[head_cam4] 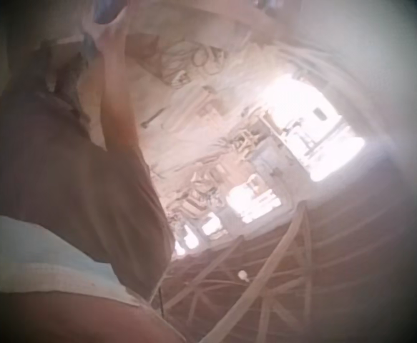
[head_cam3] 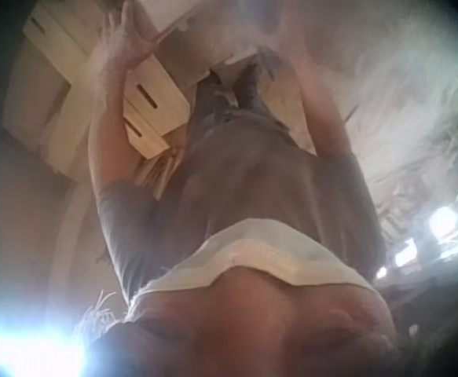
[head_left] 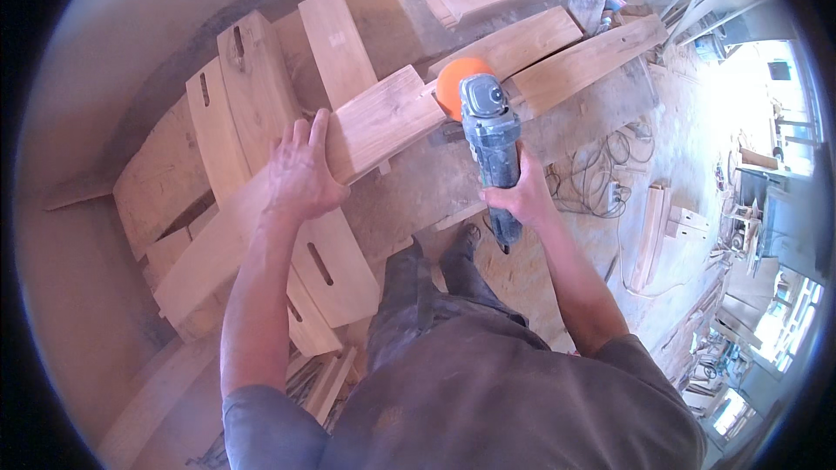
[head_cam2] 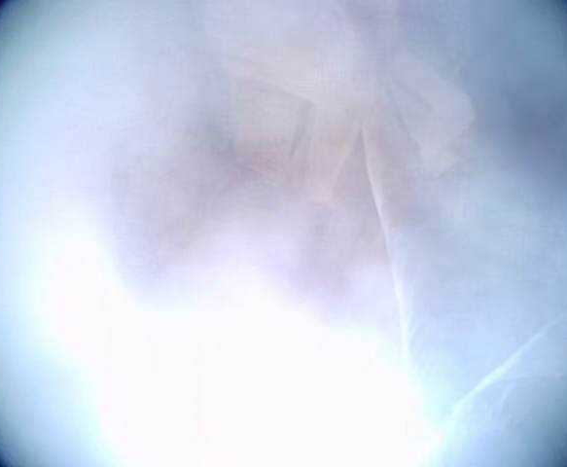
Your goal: The person smooths wooden planks with an angle grinder, then uses a hand saw to cut notches, and finally applies a white substance with a brush. The person handles multiple planks one at a time, turning them over and moving them aside during the process.
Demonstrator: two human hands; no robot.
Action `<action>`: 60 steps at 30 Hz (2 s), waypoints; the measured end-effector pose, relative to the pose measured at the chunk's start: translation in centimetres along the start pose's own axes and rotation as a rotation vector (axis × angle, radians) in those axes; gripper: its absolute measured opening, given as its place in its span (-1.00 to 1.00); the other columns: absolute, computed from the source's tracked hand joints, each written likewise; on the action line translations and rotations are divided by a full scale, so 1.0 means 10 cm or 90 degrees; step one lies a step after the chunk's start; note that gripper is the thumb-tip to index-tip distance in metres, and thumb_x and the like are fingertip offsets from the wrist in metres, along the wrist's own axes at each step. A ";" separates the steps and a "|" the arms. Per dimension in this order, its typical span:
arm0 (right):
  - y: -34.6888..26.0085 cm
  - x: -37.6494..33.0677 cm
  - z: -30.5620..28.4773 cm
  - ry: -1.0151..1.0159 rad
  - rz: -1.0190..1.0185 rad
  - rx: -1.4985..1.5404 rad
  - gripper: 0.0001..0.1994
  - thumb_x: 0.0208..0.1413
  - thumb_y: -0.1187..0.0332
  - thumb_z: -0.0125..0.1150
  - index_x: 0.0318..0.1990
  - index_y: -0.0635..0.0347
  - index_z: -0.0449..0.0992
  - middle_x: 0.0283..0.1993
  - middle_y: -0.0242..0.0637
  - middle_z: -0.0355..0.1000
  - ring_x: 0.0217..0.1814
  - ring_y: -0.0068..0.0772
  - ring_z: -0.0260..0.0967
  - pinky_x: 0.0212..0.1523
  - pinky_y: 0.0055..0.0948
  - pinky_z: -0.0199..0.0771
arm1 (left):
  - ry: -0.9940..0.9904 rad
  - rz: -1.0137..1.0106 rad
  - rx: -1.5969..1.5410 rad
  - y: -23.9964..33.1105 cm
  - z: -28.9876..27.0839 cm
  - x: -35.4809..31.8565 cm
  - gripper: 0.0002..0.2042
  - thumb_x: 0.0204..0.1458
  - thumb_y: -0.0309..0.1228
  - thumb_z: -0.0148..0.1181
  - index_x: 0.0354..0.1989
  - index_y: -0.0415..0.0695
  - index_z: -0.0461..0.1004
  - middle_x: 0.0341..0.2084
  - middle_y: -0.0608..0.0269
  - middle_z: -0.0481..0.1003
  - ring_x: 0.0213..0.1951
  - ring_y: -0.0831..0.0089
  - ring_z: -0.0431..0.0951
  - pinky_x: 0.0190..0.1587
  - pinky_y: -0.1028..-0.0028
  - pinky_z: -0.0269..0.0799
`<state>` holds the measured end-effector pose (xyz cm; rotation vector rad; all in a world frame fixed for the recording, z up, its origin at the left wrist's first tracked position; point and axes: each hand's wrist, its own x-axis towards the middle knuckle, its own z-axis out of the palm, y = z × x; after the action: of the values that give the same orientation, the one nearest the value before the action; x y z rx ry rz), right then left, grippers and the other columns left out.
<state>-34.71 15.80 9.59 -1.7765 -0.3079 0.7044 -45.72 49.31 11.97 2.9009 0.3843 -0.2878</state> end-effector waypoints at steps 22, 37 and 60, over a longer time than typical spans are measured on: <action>0.15 0.29 -0.29 -0.035 0.002 0.003 -0.20 -0.29 0.36 0.54 0.24 0.31 0.37 -0.02 -0.19 0.50 0.03 -0.31 0.45 0.14 -0.32 0.44 | 0.026 0.000 -0.014 0.04 0.03 -0.02 0.00 -0.41 -0.36 0.41 0.41 -0.21 0.20 0.01 0.01 0.40 0.14 0.03 0.41 0.24 0.10 0.30; -0.51 0.13 -0.29 0.043 0.041 0.087 -0.38 -0.23 0.46 0.50 0.10 0.29 0.44 -0.21 -0.31 0.51 -0.21 -0.48 0.50 -0.11 -0.40 0.52 | 0.137 0.001 -0.035 0.06 0.17 -0.12 -0.05 -0.36 -0.39 0.41 0.42 -0.16 0.25 -0.06 0.02 0.40 0.06 0.02 0.44 0.15 0.10 0.33; -0.67 -0.45 -0.12 0.014 0.162 0.100 -0.40 -0.18 0.54 0.43 0.11 0.33 0.38 -0.29 -0.25 0.48 -0.36 -0.42 0.51 -0.28 -0.38 0.56 | 0.293 0.041 0.081 0.40 0.58 -0.57 -0.21 -0.26 -0.45 0.29 0.34 0.01 0.34 0.07 -0.23 0.38 0.06 -0.10 0.41 0.12 0.01 0.27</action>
<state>-36.53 14.57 17.45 -1.6869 -0.0092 0.8651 -50.97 42.95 8.36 3.0794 0.3491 0.3882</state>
